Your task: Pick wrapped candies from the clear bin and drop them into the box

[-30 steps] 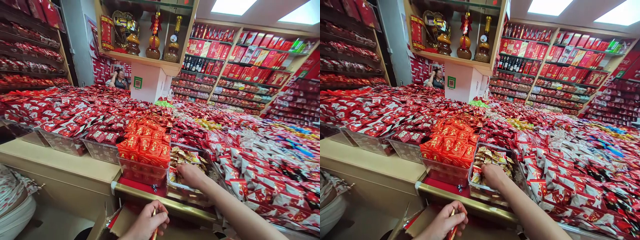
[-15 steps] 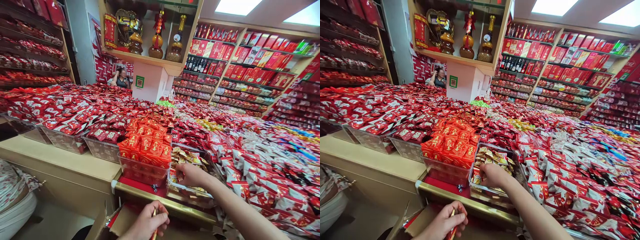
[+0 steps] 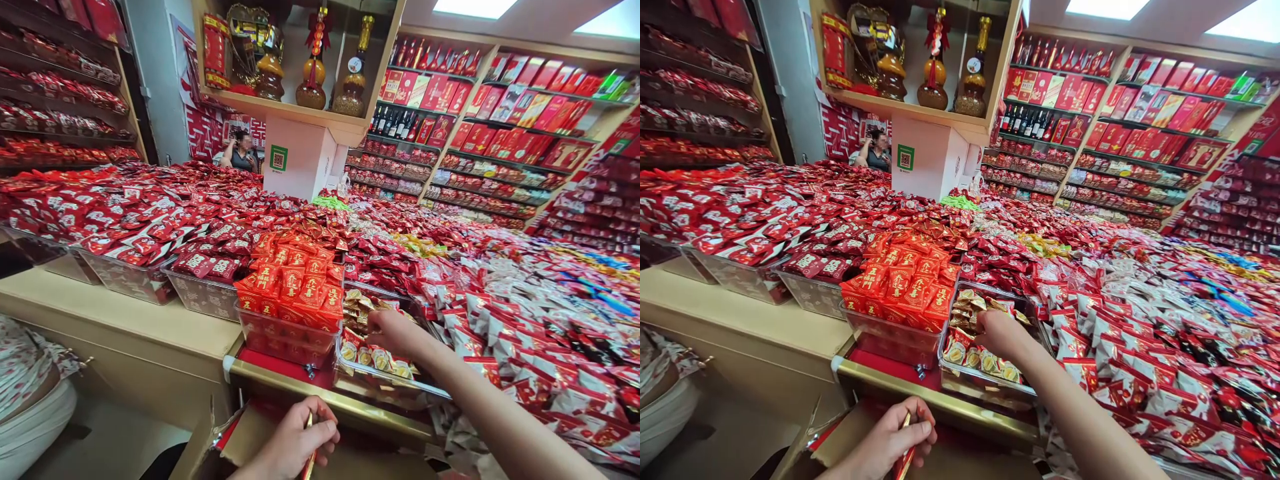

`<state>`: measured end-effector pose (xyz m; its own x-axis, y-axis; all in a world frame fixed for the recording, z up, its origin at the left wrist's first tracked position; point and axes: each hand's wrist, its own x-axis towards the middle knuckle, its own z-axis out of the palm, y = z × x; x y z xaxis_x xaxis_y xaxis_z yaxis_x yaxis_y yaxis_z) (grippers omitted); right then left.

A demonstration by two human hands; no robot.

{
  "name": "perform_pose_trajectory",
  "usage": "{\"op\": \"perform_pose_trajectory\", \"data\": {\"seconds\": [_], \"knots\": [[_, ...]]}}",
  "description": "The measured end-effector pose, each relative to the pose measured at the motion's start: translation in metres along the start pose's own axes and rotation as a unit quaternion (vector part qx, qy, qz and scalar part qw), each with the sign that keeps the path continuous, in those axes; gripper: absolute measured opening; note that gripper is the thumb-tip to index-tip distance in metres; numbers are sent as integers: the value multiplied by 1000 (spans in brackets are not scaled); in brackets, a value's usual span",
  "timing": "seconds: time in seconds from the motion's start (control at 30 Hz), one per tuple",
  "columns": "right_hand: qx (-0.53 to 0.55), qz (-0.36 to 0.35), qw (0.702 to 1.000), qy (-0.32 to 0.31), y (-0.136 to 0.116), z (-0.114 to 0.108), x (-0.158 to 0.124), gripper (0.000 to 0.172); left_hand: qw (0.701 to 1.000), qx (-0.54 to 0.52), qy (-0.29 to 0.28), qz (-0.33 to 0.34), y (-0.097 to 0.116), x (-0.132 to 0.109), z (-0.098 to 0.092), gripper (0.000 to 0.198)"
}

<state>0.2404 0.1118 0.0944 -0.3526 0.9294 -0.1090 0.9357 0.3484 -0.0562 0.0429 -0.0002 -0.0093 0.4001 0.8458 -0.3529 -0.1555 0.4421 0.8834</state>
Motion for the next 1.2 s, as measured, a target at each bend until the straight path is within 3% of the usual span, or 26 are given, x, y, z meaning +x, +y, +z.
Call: {"op": "perform_pose_trajectory", "data": {"seconds": [0.13,0.27,0.43,0.53,0.67,0.83,0.9,1.0,1.13,1.2], "knots": [[-51,45,994,-81,3,-14,-17,13,1000,-2,-7,4,0,0,0,28],[-114,79,977,-163,1,-11,-29,26,1000,1,-8,0,2,-1,0,30],[-113,82,973,-184,7,3,-31,24,1000,3,-5,-2,3,-1,0,29],[-99,83,977,-169,13,10,-28,20,1000,4,-6,-3,1,-1,-1,27],[-101,71,983,-136,20,13,-24,27,1000,-3,-10,4,0,0,-1,27],[-95,118,985,-78,12,-4,-37,17,995,-89,-30,32,7,-5,0,20],[-63,132,989,8,-3,-14,-55,17,984,-162,-63,42,13,-7,-1,18],[91,44,986,134,-37,-14,-90,23,956,-267,-116,32,23,-12,-3,24],[270,-31,957,100,-86,25,-125,22,930,-326,-163,48,33,-22,5,37],[309,-35,945,99,-102,53,-130,33,930,-318,-178,53,31,-28,14,42]]}}
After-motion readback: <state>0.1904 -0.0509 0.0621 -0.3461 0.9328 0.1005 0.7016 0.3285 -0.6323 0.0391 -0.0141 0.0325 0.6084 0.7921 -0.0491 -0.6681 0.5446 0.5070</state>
